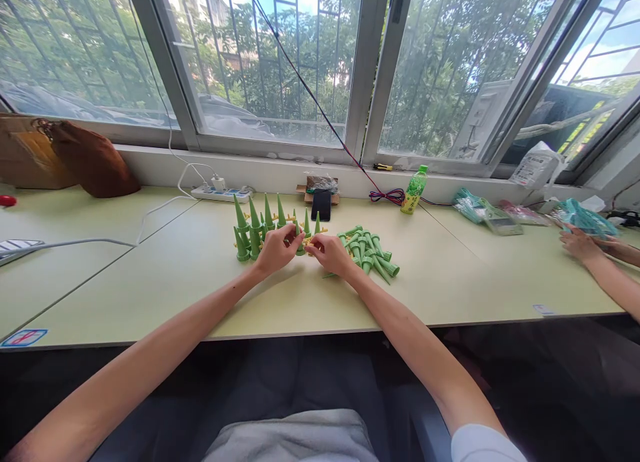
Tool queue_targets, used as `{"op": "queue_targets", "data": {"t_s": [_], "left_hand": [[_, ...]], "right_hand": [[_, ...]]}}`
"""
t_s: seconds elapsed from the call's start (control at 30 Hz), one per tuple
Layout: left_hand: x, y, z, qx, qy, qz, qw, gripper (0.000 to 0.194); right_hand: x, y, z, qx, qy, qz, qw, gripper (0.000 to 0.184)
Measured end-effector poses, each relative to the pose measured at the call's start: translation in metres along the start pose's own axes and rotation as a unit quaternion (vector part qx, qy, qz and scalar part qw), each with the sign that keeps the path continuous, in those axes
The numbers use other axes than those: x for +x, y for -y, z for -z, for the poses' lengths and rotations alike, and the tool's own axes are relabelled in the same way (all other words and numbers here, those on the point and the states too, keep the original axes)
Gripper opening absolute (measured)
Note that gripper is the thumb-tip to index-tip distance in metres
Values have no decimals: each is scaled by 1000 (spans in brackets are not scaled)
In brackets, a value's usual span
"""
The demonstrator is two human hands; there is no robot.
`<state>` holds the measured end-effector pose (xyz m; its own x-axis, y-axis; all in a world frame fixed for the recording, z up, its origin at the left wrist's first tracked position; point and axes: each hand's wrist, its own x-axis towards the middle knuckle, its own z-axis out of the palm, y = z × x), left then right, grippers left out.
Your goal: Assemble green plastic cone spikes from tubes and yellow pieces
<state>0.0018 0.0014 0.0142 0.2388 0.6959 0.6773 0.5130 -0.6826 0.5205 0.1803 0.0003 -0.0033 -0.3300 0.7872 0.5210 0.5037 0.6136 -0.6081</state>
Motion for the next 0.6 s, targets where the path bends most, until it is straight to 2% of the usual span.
{"op": "queue_targets", "data": {"t_s": [0.4,0.6], "left_hand": [[-1,2,0,-9,12,-10,1000,20],[0,3,-2,7,-6,-3,1000,19]], "right_hand": [[-1,-1,1,-17,21,0,1000,39],[0,-4,0,-9,-7,7,1000,25]]}}
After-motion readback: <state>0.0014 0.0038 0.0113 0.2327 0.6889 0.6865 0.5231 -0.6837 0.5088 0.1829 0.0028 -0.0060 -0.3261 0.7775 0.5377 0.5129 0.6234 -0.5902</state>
